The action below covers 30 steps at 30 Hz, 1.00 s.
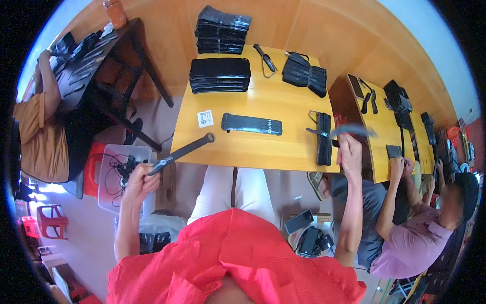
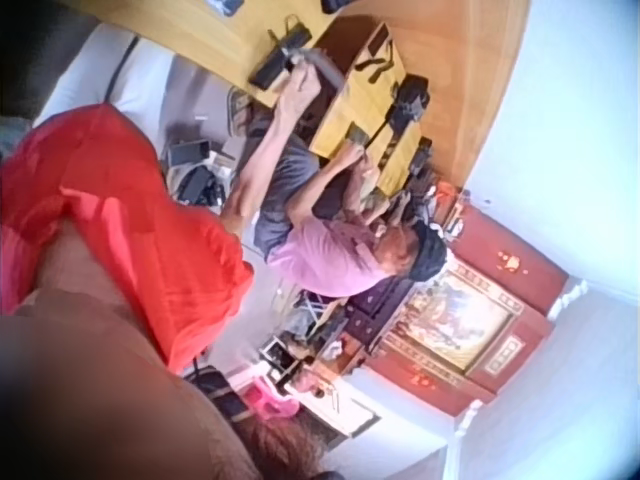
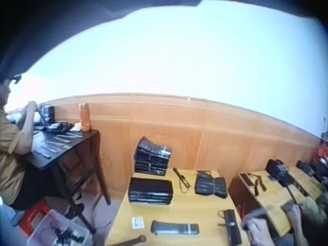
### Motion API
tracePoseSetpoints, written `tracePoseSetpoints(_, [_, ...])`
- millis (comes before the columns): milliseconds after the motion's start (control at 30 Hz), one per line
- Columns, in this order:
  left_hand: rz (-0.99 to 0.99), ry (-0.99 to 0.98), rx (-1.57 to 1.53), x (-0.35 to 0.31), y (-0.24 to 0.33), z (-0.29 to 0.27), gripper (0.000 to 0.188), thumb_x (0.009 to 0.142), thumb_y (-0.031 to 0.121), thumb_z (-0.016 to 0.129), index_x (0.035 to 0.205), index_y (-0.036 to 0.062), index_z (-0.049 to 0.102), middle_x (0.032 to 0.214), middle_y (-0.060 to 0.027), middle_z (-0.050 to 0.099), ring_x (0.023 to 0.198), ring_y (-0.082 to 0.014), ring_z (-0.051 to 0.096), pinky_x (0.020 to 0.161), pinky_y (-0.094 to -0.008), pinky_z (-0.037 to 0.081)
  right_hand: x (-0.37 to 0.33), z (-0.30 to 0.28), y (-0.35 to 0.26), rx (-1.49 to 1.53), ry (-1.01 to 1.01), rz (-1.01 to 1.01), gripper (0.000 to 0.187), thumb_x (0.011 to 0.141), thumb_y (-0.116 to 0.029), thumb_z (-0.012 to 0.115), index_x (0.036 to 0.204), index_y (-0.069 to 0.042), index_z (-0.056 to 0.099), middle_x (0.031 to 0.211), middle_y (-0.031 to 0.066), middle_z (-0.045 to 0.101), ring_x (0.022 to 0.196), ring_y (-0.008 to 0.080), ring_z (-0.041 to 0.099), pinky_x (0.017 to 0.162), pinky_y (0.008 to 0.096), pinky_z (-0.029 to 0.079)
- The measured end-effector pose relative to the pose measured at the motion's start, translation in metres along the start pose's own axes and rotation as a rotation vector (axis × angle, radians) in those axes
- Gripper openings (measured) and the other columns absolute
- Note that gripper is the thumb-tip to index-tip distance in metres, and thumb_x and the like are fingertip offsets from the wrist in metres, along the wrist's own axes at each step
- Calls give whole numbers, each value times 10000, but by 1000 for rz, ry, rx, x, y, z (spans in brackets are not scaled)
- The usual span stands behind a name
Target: Attaching stickers to black straps and stacking them in a workshop.
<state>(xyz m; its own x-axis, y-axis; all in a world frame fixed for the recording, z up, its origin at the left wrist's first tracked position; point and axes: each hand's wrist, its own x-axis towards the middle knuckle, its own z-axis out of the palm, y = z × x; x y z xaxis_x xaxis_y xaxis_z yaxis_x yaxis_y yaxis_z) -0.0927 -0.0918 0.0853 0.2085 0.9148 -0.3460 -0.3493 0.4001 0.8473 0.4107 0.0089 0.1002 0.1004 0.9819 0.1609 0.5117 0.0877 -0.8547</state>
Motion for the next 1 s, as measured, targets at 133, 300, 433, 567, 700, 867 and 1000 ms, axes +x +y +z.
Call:
tracePoseSetpoints(133, [84, -45, 16, 11, -5, 6, 337, 828, 182, 448, 514, 114, 346, 439, 26, 340, 349, -55, 274, 358, -216, 191, 11, 8, -21, -186, -110, -137, 315, 932, -226, 474, 674, -50, 514, 472, -8, 428, 395, 40, 411, 372, 198, 299])
tracePoseSetpoints(300, [124, 14, 23, 6, -9, 10, 311, 800, 155, 442, 506, 105, 351, 443, 11, 353, 357, -64, 293, 361, -222, 207, 21, 16, -38, -173, -7, -149, 183, 887, -130, 541, 799, 16, 608, 559, 31, 518, 458, 77, 520, 420, 210, 422])
tracePoseSetpoints(433, [142, 12, 129, 2, -13, 14, 328, 785, 175, 455, 486, 84, 355, 454, -22, 380, 357, -94, 337, 345, -219, 239, 41, 19, -38, -165, 105, -209, 162, 878, -126, 563, 858, 18, 634, 593, 33, 556, 470, 75, 521, 423, 215, 430])
tracePoseSetpoints(567, [133, 41, 142, 1, -19, 17, 322, 779, 189, 463, 493, 71, 373, 462, -34, 391, 349, -102, 341, 334, -221, 252, 53, 26, -35, -362, 303, -517, 134, 873, -104, 574, 904, 8, 639, 678, 48, 600, 502, 84, 543, 461, 208, 440])
tracePoseSetpoints(700, [99, 40, 132, 0, -24, 23, 309, 776, 213, 469, 514, 65, 401, 463, -35, 392, 358, -101, 344, 335, -225, 250, 42, 53, -12, -643, 463, -837, 58, 800, -69, 634, 851, -46, 616, 672, 88, 546, 527, 208, 562, 445, 306, 437])
tracePoseSetpoints(867, [72, 45, 135, -3, -27, 27, 304, 780, 235, 477, 531, 72, 414, 467, -26, 399, 374, -92, 351, 356, -226, 245, 1, 86, 68, -781, 254, -765, 126, 762, -102, 671, 867, -63, 612, 718, 51, 564, 518, 224, 562, 446, 317, 449])
tracePoseSetpoints(1000, [13, 52, 168, -2, -25, 37, 304, 800, 234, 471, 545, 77, 421, 476, -16, 411, 388, -83, 349, 377, -225, 234, -29, 100, 85, -755, 128, -671, 192, 752, -129, 681, 909, -46, 611, 769, 84, 570, 585, 255, 579, 509, 336, 470])
